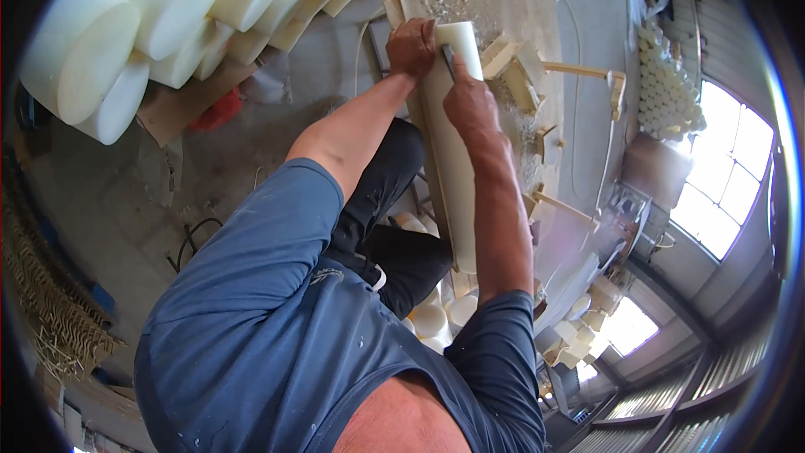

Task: Assembling curved foam pieces by attaching black tubing and applying glue in a furniture manufacturing setting.

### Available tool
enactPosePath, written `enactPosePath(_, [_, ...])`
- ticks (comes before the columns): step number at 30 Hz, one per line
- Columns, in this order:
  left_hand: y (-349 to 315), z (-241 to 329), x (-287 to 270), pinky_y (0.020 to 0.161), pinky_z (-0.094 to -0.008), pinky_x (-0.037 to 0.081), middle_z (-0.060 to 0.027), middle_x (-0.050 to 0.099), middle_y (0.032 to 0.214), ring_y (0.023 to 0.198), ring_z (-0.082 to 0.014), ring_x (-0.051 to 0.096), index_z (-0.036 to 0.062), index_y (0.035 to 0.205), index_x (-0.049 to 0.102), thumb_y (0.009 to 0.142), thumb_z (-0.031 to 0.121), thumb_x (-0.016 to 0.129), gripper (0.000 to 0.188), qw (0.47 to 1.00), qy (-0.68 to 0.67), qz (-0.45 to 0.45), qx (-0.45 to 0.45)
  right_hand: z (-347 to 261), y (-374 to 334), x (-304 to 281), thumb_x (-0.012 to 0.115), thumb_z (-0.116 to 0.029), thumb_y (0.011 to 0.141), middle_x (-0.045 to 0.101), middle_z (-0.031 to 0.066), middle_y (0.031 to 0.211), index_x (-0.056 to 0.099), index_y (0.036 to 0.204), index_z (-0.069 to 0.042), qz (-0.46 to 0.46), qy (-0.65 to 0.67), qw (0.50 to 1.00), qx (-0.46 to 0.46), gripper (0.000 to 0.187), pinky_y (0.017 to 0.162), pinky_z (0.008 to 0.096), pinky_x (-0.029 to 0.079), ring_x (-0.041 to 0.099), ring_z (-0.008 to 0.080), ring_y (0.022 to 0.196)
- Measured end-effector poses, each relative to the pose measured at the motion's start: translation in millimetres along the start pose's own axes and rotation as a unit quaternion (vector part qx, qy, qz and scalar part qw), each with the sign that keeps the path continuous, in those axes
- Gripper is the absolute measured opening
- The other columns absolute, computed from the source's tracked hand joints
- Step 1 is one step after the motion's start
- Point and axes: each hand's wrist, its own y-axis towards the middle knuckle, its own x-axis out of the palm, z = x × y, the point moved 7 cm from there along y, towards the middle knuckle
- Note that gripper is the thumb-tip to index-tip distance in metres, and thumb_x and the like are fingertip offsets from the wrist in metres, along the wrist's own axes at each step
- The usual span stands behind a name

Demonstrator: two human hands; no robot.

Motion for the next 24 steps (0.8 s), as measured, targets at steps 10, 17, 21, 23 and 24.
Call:
enactPosePath(10, [-2.6, 1.9, 6.1, 0.079, -0.0500, 0.050, -0.0097, 0.071, 0.087, 0.087, -0.0362, 0.067, 0.0132, 0.089, 0.069, 0.102, 0.030, 0.055, 0.026, 0.999, 0.020, -0.018, 0.026, 21.1, -41.2, -4.8, 0.049, -0.008, 0.092, 0.069, 0.0343, 0.100, 0.042, 0.153, -0.018, -0.040, 0.013, 0.999, 0.014, 0.063, 0.084, 0.0599, 0.053, 0.069, 0.0513, 0.095])
enactPosePath(17, [11.7, 16.5, 7.8, 0.079, -0.0499, 0.052, -0.0170, 0.070, 0.096, 0.092, -0.0403, 0.067, 0.0122, 0.098, 0.069, 0.103, 0.040, 0.055, 0.032, 0.988, 0.052, -0.149, 0.004, 36.6, -30.3, 12.2, 0.049, -0.013, 0.093, 0.070, 0.0308, 0.108, 0.044, 0.152, -0.025, -0.025, 0.009, 0.999, 0.042, 0.060, 0.090, 0.0576, 0.053, 0.069, 0.0489, 0.101])
enactPosePath(21, [20.2, 49.8, 38.1, 0.099, -0.0458, 0.051, -0.0125, 0.069, 0.127, 0.119, -0.0328, 0.064, 0.0153, 0.133, 0.064, 0.097, 0.061, 0.054, 0.059, 0.948, 0.068, -0.294, 0.100, 32.1, -40.1, 3.1, 0.049, -0.011, 0.092, 0.070, 0.0299, 0.109, 0.044, 0.153, -0.032, -0.035, 0.010, 0.999, 0.013, 0.065, 0.089, 0.0568, 0.054, 0.069, 0.0471, 0.102])
enactPosePath(23, [39.9, 23.9, 46.1, 0.102, -0.0424, 0.050, -0.0130, 0.066, 0.134, 0.124, -0.0327, 0.062, 0.0169, 0.138, 0.061, 0.098, 0.062, 0.051, 0.062, 0.912, 0.104, -0.386, 0.086, 22.0, -41.6, -7.3, 0.049, -0.008, 0.091, 0.070, 0.0297, 0.107, 0.048, 0.151, -0.032, -0.014, 0.033, 0.999, -0.028, 0.065, 0.087, 0.0544, 0.055, 0.070, 0.0452, 0.100])
enactPosePath(24, [30.1, 30.4, 50.7, 0.102, -0.0424, 0.050, -0.0130, 0.066, 0.134, 0.124, -0.0327, 0.062, 0.0169, 0.138, 0.061, 0.098, 0.062, 0.051, 0.062, 0.908, 0.100, -0.399, 0.082, 32.0, -53.0, -14.6, 0.049, -0.007, 0.091, 0.071, 0.0294, 0.106, 0.048, 0.151, -0.033, -0.024, 0.027, 0.999, -0.020, 0.065, 0.086, 0.0544, 0.055, 0.071, 0.0447, 0.099])
